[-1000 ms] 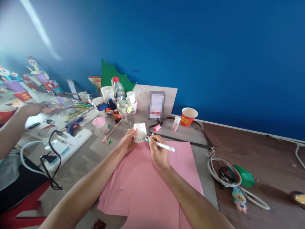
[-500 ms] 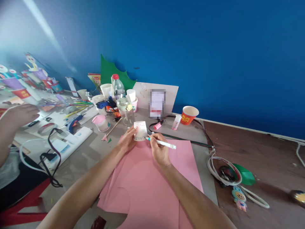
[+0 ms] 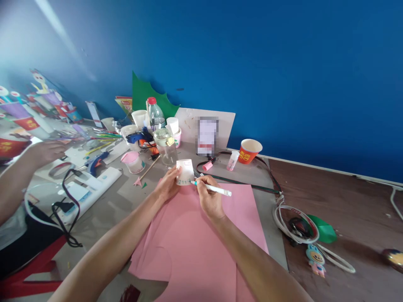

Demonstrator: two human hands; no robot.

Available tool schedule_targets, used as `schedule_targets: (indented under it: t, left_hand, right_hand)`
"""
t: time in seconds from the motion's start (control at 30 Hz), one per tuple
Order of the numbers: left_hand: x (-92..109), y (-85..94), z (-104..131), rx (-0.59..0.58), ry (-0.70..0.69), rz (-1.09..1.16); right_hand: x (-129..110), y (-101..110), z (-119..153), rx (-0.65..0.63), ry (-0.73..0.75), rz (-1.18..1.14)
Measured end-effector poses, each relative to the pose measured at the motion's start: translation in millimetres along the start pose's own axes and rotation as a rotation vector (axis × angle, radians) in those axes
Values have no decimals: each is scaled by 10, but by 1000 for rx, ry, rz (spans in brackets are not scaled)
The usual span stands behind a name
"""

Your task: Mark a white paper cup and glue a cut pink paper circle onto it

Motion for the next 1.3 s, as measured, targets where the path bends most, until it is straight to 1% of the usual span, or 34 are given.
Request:
schedule_targets:
  t: [0.3,0.77,0.93,1.13,1.3]
  left_hand:
    - [12,-21,12,-1,4,-6]
    - [30,-48,23,10,5,-13]
    - [34,-51,21,0,-2,-18]
    - [27,-36,18,-15,-12,-31]
    - [12,-24,18,-18,-1,-38]
  right_hand:
    - [45,22,-5,-16,-3,3]
    - [-7,-4,9,-37,13,-26]
    - [5,-1,0,-30,10,-5]
    - [73,43,-15,-20,-12,1]
    - [81,52,-28,39,-57,-56]
Point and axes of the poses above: each hand's wrist, its own z-axis away from the middle knuckle, its own y-axis out of the back of the hand, x = y × z, the point moved 4 cm from there along -z, towards the middle knuckle
